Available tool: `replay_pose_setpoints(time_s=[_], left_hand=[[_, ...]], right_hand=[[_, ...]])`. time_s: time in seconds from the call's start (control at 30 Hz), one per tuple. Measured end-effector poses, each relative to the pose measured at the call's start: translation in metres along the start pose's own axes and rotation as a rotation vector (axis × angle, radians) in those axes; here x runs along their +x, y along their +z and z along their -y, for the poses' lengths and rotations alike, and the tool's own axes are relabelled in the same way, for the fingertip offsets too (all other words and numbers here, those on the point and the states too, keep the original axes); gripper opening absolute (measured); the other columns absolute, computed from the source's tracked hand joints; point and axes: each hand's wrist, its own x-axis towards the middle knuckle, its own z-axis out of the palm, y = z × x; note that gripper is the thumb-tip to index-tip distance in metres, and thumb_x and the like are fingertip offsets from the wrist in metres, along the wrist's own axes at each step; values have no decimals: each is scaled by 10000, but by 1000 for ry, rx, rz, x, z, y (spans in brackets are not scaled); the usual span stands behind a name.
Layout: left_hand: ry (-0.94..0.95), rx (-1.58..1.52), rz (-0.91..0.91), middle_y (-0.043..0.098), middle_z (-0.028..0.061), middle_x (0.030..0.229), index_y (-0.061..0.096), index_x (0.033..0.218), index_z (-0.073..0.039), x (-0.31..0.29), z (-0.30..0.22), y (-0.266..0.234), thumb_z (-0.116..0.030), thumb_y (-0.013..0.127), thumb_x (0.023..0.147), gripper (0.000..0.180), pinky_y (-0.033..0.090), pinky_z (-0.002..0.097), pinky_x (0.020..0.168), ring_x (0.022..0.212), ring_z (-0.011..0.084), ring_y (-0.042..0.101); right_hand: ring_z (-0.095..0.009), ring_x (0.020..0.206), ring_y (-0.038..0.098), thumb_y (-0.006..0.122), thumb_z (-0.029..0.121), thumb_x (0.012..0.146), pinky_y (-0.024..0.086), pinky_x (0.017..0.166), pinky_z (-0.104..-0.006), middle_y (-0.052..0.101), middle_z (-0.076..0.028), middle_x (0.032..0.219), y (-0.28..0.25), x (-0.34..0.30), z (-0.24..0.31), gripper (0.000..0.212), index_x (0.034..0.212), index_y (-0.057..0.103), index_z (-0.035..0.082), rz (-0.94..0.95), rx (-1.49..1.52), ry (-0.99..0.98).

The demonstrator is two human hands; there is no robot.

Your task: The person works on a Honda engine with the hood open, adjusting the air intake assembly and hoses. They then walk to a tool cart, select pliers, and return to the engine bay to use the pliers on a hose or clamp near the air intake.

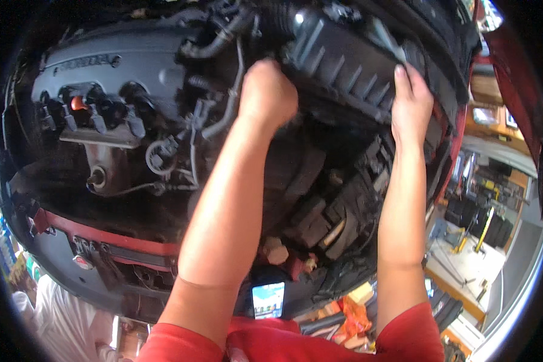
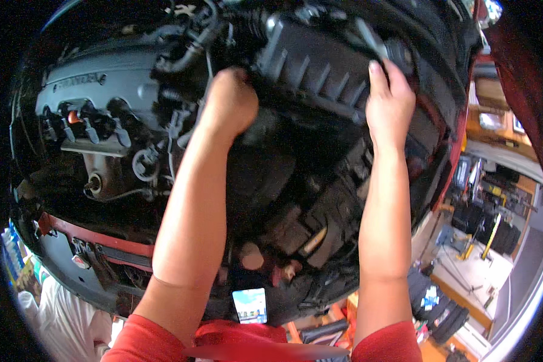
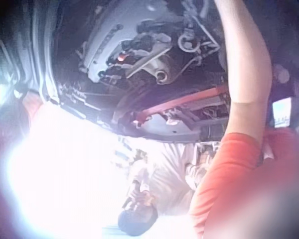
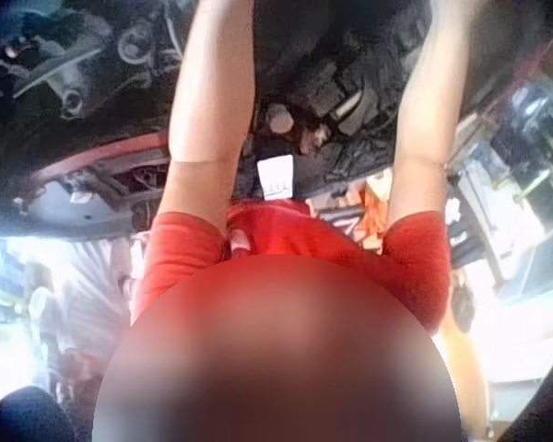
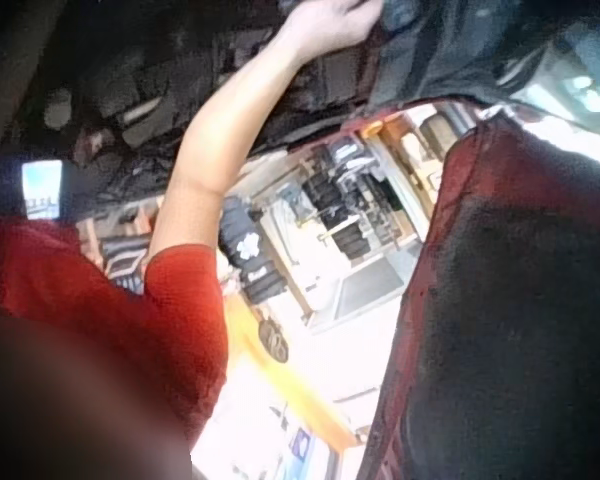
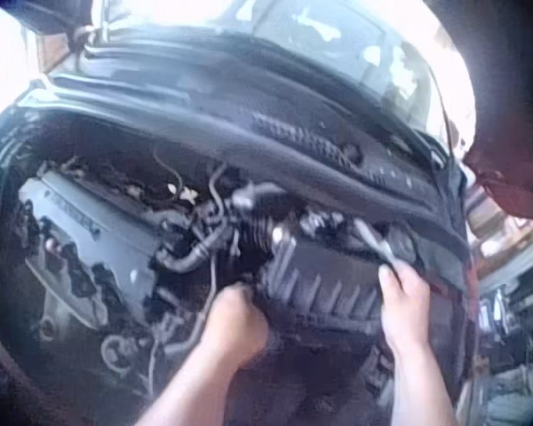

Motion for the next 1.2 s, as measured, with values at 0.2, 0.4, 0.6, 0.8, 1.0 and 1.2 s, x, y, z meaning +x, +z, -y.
replay_pose_setpoints(time_s=[0.2, 0.4, 0.6, 0.8, 1.0, 1.2], left_hand=[[-28, 37, 85, 644, 277, 1067, 679, 914, 22, -4, 0, -6, 11, 563, 808, 157, 536, 447, 870, 1031, 394, 638], [-75, 9, 119, 668, 286, 944, 540, 989, 59, -7, -4, -7, -7, 553, 835, 168, 544, 468, 827, 949, 425, 661], [-123, 65, 167, 649, 306, 992, 496, 1042, 74, -5, -8, -9, 18, 566, 826, 234, 541, 461, 845, 987, 430, 650], [-115, 22, 134, 637, 307, 1022, 477, 1143, 83, -6, -3, -6, -1, 542, 844, 317, 525, 469, 862, 987, 450, 634], [75, -38, 135, 501, 323, 1295, 466, 1270, 84, -6, -2, -10, -35, 557, 835, 461, 482, 455, 967, 1147, 464, 551], [85, 17, 177, 474, 310, 1347, 414, 1353, 108, -11, -5, -9, -329, 766, 793, 792, 461, 421, 1002, 1195, 429, 532]], right_hand=[[-333, 1043, 627, 562, 326, 974, 448, 924, -380, 669, -217, 1116, -7, -11, -12, 428, 1212, 579, -30, 265, -165, -4], [-388, 1061, 615, 558, 454, 964, 452, 913, -414, 659, -231, 1118, -5, -14, -15, 539, 1227, 554, -16, 218, -186, -101], [-348, 1041, 636, 564, 485, 954, 467, 908, -391, 670, -206, 1114, -3, -18, -20, 582, 1263, 538, -7, 222, -117, -89], [-381, 1016, 645, 560, 474, 955, 486, 879, -413, 672, -222, 1078, 5, -33, -28, 553, 1232, 549, -5, 155, -146, -104], [-386, 1006, 643, 556, 487, 953, 488, 867, -423, 671, -211, 1076, 7, -40, -38, 556, 1226, 550, 4, 158, -99, -113], [-402, 1006, 637, 563, 472, 950, 487, 863, -436, 664, -225, 1077, 5, -45, -37, 560, 1248, 527, -1, 191, -115, -86]])
